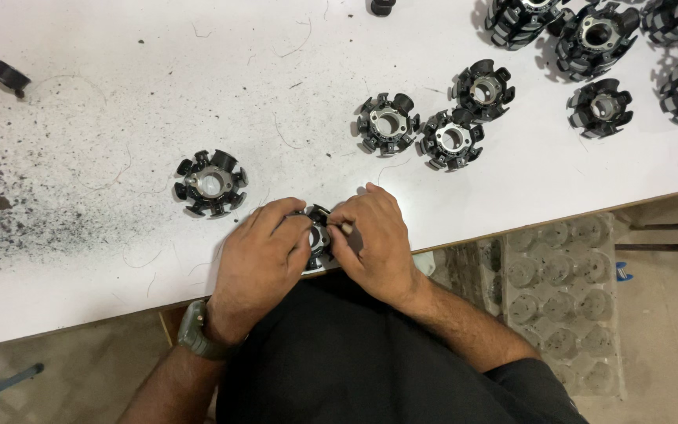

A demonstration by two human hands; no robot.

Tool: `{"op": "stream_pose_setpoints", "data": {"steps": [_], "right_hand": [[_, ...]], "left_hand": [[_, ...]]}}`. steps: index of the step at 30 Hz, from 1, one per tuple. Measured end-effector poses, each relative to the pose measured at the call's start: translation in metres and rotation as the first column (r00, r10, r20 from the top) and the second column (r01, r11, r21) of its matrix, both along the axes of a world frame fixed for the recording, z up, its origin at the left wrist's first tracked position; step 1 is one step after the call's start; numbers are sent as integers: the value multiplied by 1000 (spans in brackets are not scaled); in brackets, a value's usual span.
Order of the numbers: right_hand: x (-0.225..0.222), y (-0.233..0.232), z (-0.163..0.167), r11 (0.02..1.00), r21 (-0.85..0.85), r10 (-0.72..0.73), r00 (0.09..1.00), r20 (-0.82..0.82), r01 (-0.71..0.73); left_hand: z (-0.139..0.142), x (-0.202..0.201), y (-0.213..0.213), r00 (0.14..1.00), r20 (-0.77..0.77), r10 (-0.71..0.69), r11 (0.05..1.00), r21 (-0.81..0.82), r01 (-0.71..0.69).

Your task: The person sits at a white workbench assembling small black omni wheels. They pick up a wheel hub, press black roller pieces into the hub's slots by hand, set the finished wheel aside, and take the next hub, repeating the assembly across many wheels.

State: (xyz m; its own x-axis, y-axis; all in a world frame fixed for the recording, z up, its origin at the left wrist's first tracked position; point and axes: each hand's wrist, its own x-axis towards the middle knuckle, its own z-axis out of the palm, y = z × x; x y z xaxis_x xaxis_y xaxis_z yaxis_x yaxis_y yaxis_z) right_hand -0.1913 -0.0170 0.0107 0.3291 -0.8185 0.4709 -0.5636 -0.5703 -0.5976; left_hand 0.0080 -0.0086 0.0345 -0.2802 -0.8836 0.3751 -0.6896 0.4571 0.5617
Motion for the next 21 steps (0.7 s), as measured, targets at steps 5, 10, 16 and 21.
{"op": "stream_pose_setpoints", "data": {"steps": [5,10,16,21], "right_hand": [[-2,6,-4,995,-50,93,994,61,-90],[1,8,-9,995,-53,87,996,36,-85],[3,6,-7,998,-37,51,998,48,-49],[5,6,-6,998,-31,50,998,25,-49]], "left_hand": [[-6,-1,2,993,-100,66,996,59,-60],[-9,-2,5,986,-130,101,993,72,-93],[-11,0,7,986,-137,99,993,82,-88],[-14,1,7,986,-133,101,993,72,-92]]}}
